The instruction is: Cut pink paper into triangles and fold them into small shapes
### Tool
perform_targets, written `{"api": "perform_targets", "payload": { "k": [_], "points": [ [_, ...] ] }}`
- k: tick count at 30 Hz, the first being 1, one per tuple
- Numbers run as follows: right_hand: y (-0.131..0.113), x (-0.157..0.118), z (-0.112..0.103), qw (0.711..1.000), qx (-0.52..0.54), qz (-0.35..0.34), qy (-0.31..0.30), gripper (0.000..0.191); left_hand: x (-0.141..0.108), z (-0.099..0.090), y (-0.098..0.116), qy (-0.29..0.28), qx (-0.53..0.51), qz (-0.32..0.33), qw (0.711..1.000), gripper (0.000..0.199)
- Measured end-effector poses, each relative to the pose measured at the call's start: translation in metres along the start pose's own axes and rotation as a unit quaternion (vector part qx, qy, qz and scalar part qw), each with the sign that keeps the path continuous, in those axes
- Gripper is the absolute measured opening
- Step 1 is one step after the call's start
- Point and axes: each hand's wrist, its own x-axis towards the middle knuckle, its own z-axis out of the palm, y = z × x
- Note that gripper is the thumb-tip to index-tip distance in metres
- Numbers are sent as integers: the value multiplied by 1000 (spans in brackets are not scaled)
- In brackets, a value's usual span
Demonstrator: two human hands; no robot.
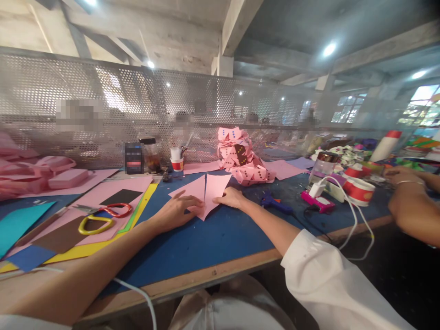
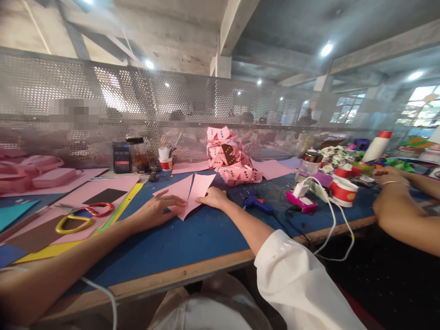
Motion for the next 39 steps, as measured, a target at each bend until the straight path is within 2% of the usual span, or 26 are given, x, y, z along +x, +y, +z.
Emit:
{"api": "perform_targets", "payload": {
  "k": [12,25,34,39],
  "points": [
    [0,0,0,1000,-9,-6,-3,33,1,0,0,3,-14,-14,1000,31],
    [-2,-3,-2,1000,5,0,6,35,0,0,3,7,6,-2,1000,30],
    [-1,-1,-1,1000,8,9,10,39,1,-1,8,-13,-5,-9,1000,28],
    [-1,-1,-1,1000,4,4,4,35,0,-1,8,-8,-4,-5,1000,28]
  ]
}}
